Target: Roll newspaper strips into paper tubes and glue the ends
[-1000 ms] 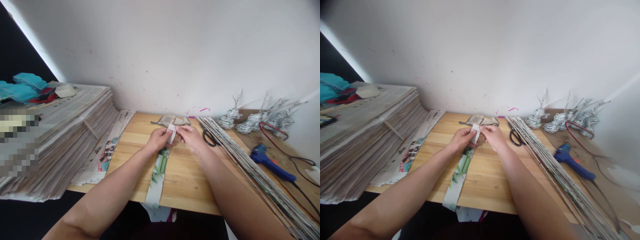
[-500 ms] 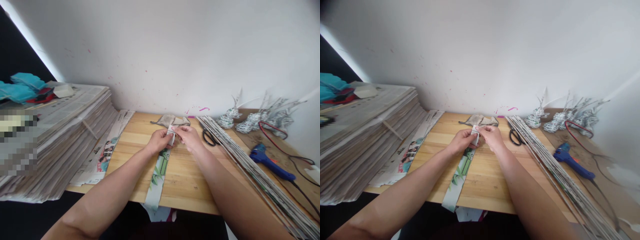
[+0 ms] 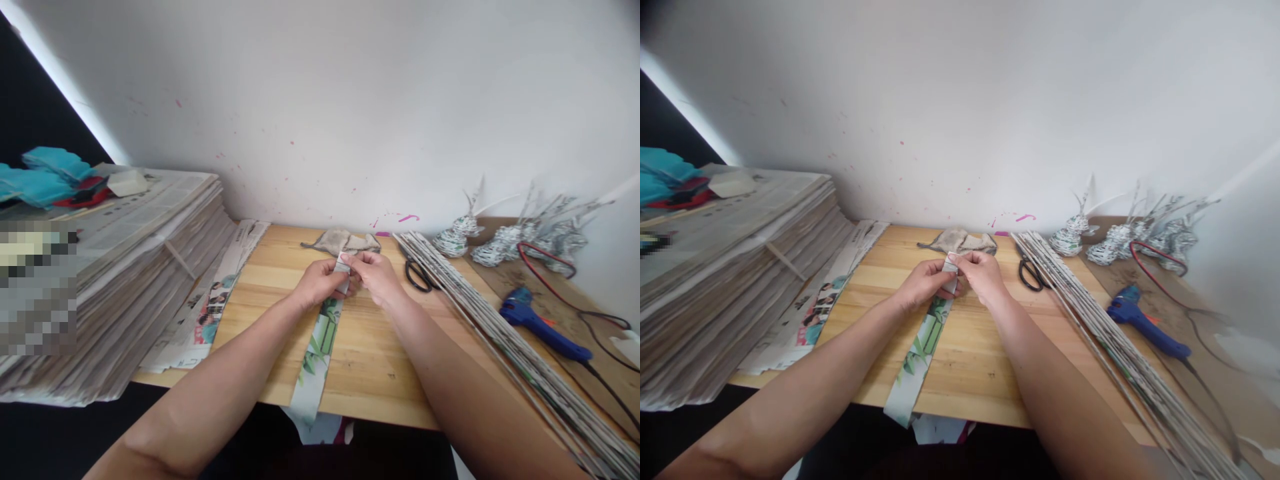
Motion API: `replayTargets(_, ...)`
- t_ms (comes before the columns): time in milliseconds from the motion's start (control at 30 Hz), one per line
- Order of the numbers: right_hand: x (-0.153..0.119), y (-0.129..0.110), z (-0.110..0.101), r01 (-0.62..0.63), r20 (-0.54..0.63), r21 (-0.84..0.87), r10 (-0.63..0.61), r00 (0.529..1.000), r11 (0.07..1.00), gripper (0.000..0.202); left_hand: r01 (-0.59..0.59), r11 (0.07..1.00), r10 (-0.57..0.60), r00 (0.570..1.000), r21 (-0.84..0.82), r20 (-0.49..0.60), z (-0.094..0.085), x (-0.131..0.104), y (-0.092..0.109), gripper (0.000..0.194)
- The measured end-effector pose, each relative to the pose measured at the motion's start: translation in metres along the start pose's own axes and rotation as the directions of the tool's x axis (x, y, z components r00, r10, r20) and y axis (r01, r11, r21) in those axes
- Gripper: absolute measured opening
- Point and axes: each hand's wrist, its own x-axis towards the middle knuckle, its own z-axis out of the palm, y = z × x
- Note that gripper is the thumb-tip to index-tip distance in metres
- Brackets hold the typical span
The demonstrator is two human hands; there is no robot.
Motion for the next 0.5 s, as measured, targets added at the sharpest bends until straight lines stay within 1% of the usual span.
replayTargets(100, -0.002, -0.001, 0.002, -0.032, -0.002, -0.01, 0.032, 0.999, 0.999, 0.043, -0.02, 1.0, 0.02, 1.0, 0.016, 0.016, 0.0, -0.001, -0.001, 0.025)
replayTargets(233, -0.004, -0.005, 0.003, -0.06, 0.019, -0.01, 0.061, 0.998, 0.998, 0.044, -0.018, 1.0, 0.018, 1.0, -0.016, 0.011, -0.001, -0.001, -0.003, 0.033)
replayTargets(400, -0.002, -0.01, -0.008, 0.005, 0.158, -0.121, 0.014, 0.987, 0.993, 0.039, -0.025, 0.999, 0.023, 0.998, -0.041, -0.051, -0.003, 0.001, -0.003, 0.037)
replayTargets(433, -0.002, -0.011, -0.01, 0.014, 0.173, -0.141, 0.011, 0.985, 0.99, 0.038, -0.034, 0.999, 0.031, 0.997, -0.034, -0.065, -0.004, 0.002, -0.003, 0.038)
replayTargets(500, -0.001, -0.011, -0.012, 0.03, 0.168, -0.169, -0.001, 0.986, 0.985, 0.036, -0.052, 0.999, 0.052, 0.996, -0.005, -0.076, -0.005, 0.003, -0.004, 0.038)
